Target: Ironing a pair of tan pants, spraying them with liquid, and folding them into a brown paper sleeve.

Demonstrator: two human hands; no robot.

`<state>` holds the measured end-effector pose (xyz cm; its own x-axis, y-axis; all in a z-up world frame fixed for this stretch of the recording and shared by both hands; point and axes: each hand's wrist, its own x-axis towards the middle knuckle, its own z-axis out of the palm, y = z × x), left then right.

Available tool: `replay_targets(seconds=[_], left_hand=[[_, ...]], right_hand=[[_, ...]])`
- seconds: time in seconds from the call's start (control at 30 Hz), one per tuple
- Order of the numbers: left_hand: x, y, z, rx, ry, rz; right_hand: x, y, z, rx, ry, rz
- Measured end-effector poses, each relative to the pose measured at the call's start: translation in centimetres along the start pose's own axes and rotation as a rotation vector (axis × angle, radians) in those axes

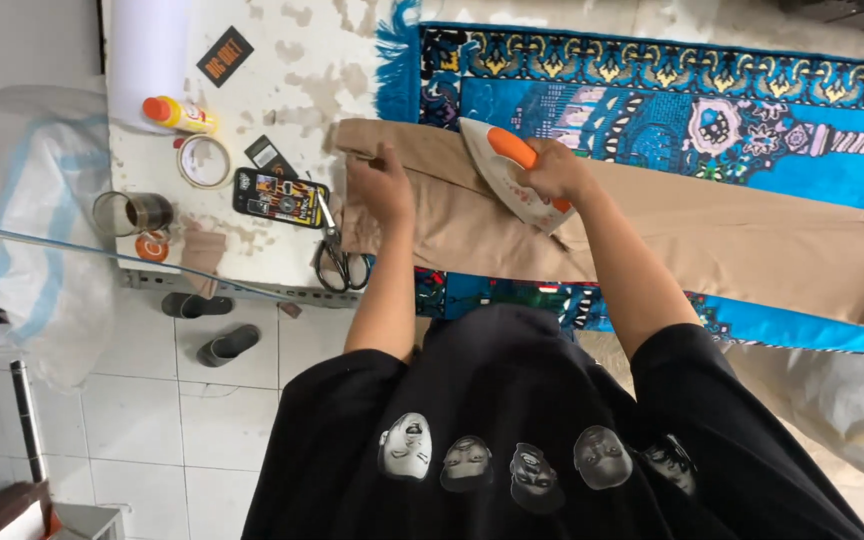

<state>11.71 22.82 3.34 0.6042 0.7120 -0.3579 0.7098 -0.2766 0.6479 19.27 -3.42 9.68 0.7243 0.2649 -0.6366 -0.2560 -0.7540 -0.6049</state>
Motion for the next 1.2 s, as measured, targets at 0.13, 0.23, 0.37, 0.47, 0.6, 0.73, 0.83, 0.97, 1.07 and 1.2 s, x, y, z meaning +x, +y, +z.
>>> replay_targets(seconds=[0.13, 0.23, 0.37, 0.47, 0.6, 0.73, 0.83, 0.97, 1.07, 1.2], left_hand=[[5.6, -1.3, -0.1, -0.020, 0.069, -0.028], [9.0, -1.9, 0.1, -0.393, 0.019, -0.246], [9.2, -4.1, 1.1, -0.605, 0.003, -0.292], [9.0, -5.3, 0.3, -0.694, -0.089, -0.322], [8.8, -6.1, -0.7, -0.853, -0.214, -0.235], [8.6, -5.6, -0.5, -0.874, -0.176, -0.201], [8.6, -6.1, 0.3, -0.925, -0.124, -0.210], [7.9, -5.8, -1.1, -0.803, -0.083, -0.097], [9.6, -8.0, 1.2, -0.607, 0.043, 0.097], [8.2, -7.4, 1.7, -0.376, 0.137, 0.143]], right_hand=[[1.2, -4.7, 3.4, -0.314, -0.006, -0.005], [2.4, -3.5, 5.2, -0.500, 0.063, -0.047], [0.3, 0.0, 1.1, -0.577, 0.034, -0.008], [-1.6, 3.0, -1.9, -0.644, -0.032, 0.066], [-1.7, 3.7, -1.8, -0.678, -0.041, 0.084], [0.8, -0.3, 2.8, -0.734, -0.046, 0.006], [1.7, -5.5, 6.7, -0.726, 0.020, -0.054], [2.7, -7.4, 8.6, -0.675, 0.075, -0.116], [2.3, -5.3, 7.6, -0.736, 0.105, -0.085], [0.5, 1.3, 4.3, -0.776, 0.107, 0.018]])
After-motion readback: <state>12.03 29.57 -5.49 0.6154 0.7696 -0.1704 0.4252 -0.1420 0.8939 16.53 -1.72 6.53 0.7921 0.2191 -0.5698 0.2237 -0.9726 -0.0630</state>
